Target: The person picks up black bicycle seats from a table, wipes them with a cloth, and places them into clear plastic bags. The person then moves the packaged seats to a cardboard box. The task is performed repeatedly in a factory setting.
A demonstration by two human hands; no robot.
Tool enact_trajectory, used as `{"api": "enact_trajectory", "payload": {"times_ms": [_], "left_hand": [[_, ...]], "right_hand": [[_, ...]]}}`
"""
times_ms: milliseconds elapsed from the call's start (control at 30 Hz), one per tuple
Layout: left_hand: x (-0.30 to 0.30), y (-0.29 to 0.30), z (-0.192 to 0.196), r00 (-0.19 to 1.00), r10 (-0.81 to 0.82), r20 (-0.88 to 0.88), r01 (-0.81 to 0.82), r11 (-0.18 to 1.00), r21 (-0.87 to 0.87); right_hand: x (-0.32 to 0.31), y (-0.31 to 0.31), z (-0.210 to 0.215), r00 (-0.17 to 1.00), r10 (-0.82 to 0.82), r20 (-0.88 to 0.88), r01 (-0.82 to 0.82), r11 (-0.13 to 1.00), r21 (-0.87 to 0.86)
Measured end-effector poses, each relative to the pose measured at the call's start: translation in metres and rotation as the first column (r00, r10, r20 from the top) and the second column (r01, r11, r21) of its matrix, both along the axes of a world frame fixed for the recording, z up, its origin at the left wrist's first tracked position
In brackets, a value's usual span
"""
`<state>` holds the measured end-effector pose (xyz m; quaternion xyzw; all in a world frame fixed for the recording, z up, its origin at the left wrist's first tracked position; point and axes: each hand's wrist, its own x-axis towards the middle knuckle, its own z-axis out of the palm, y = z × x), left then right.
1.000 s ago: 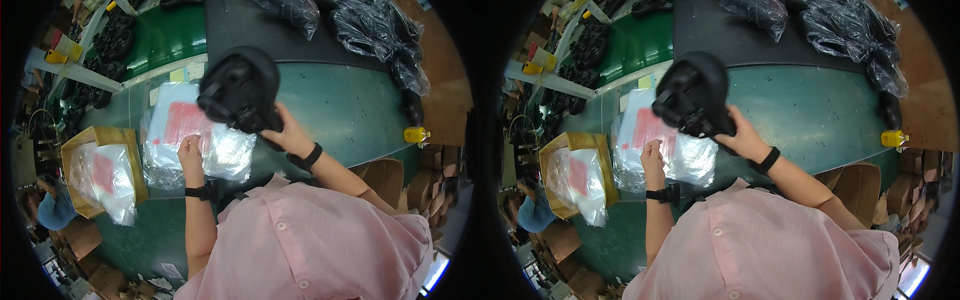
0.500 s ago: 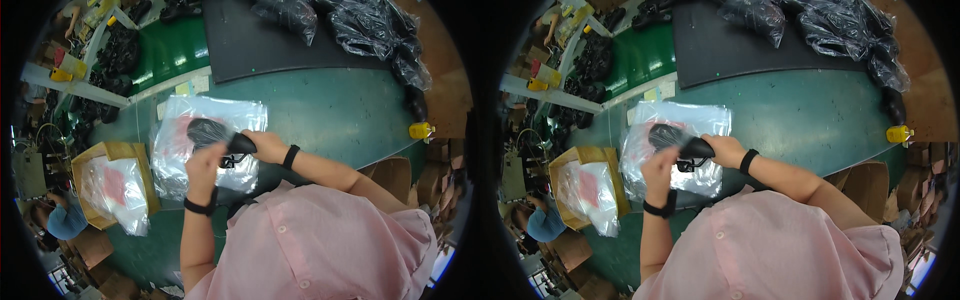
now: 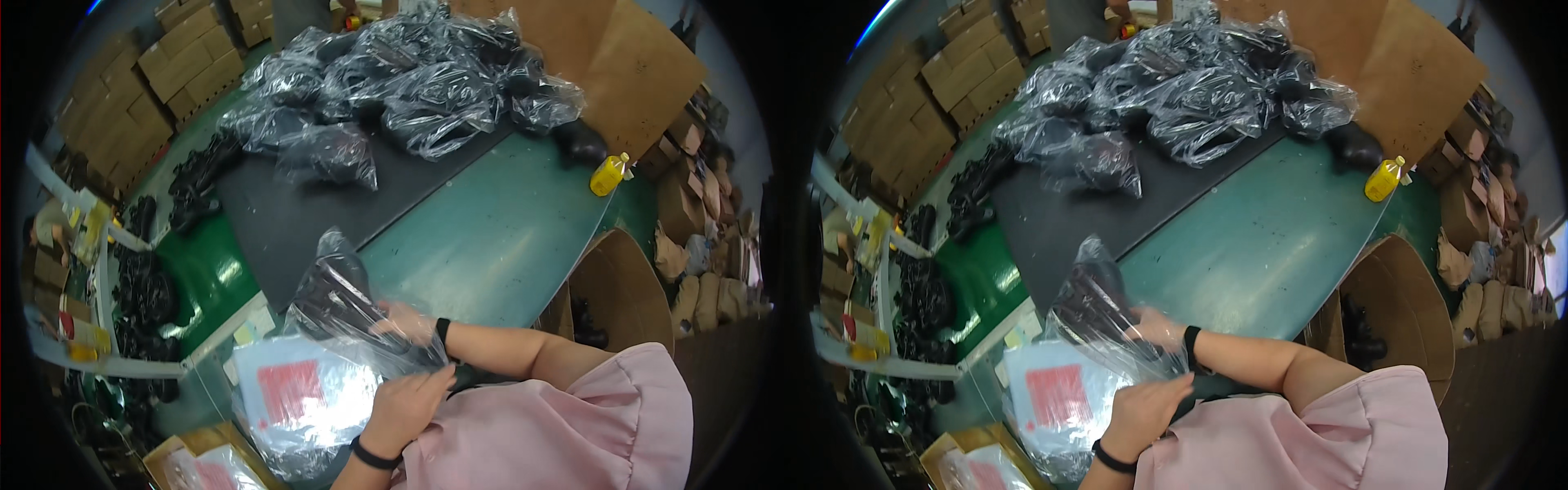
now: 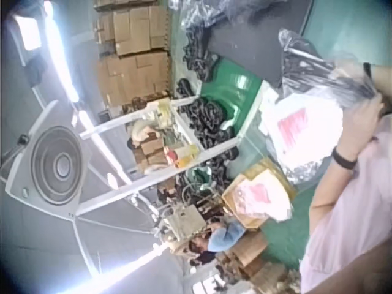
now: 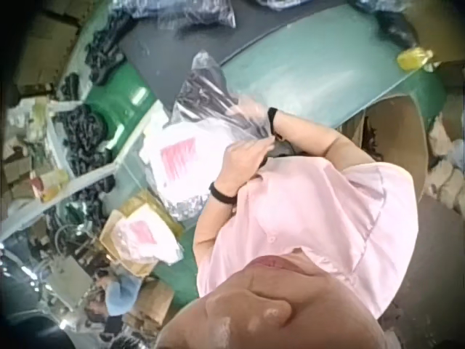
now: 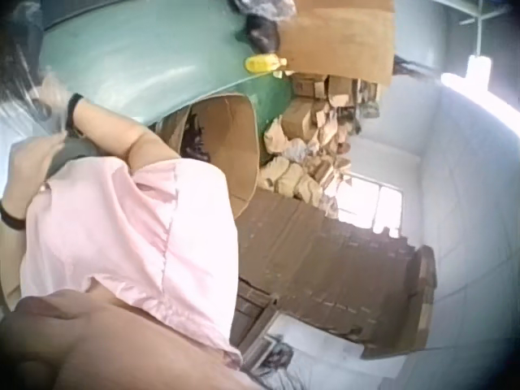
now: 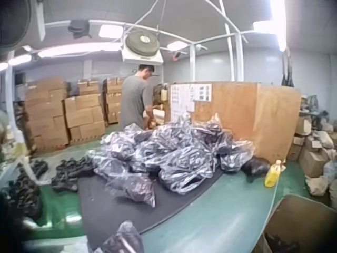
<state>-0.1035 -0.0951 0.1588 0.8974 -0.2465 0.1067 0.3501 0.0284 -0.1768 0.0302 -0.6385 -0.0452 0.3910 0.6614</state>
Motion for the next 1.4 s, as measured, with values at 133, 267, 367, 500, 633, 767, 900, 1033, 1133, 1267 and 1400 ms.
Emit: {"api": "enact_trajectory", "payload": {"times_ms": [133,267,367,500,633,767,900,1033,1133,1267,1400], "left_hand": [[-0.018,0.056,0.009,0.968,0.164,-0.191,-0.183,0.980,-0.083],[-0.049,0.189,-0.008,0.591,0.621,-0.515,-0.717,0.697,0.017],[-0.050,0.298,-0.043,0.409,0.666,-0.624,-0.868,0.494,-0.041],[-0.011,0.419,-0.092,0.247,0.650,-0.718,-0.969,0.175,-0.175],[0.059,0.524,-0.157,0.129,0.608,-0.784,-0.965,-0.106,-0.240],[0.136,0.581,-0.197,0.131,0.498,-0.857,-0.882,-0.336,-0.331],[0.195,0.614,-0.219,0.147,0.464,-0.874,-0.817,-0.441,-0.372],[0.201,0.619,-0.233,0.080,0.585,-0.807,-0.797,-0.449,-0.404],[0.182,0.580,-0.222,0.188,0.638,-0.747,-0.823,-0.313,-0.475],[0.114,0.464,-0.183,0.566,0.619,-0.544,-0.749,0.110,-0.654],[0.034,0.348,-0.113,0.813,0.537,-0.228,-0.581,0.714,-0.391]], "right_hand": [[0.107,-0.075,0.049,0.982,-0.109,0.154,0.097,0.992,0.078],[0.275,-0.129,0.136,0.897,-0.436,0.078,0.361,0.821,0.443],[0.399,-0.116,0.162,0.642,-0.748,0.167,0.639,0.643,0.423],[0.373,-0.009,0.058,0.545,-0.078,0.835,0.267,0.960,-0.084],[0.233,0.099,-0.059,0.331,0.522,0.786,-0.013,0.835,-0.550],[0.183,0.128,-0.089,0.341,0.737,0.584,0.178,0.559,-0.810],[0.184,0.125,-0.083,0.362,0.769,0.527,0.164,0.504,-0.848],[0.183,0.132,-0.083,0.338,0.783,0.523,0.160,0.499,-0.851],[0.182,0.135,-0.080,0.357,0.789,0.499,0.134,0.486,-0.864],[0.185,0.125,-0.081,0.402,0.729,0.554,0.099,0.567,-0.818],[0.172,0.127,-0.065,0.880,0.291,0.376,-0.262,0.957,-0.127]]}}
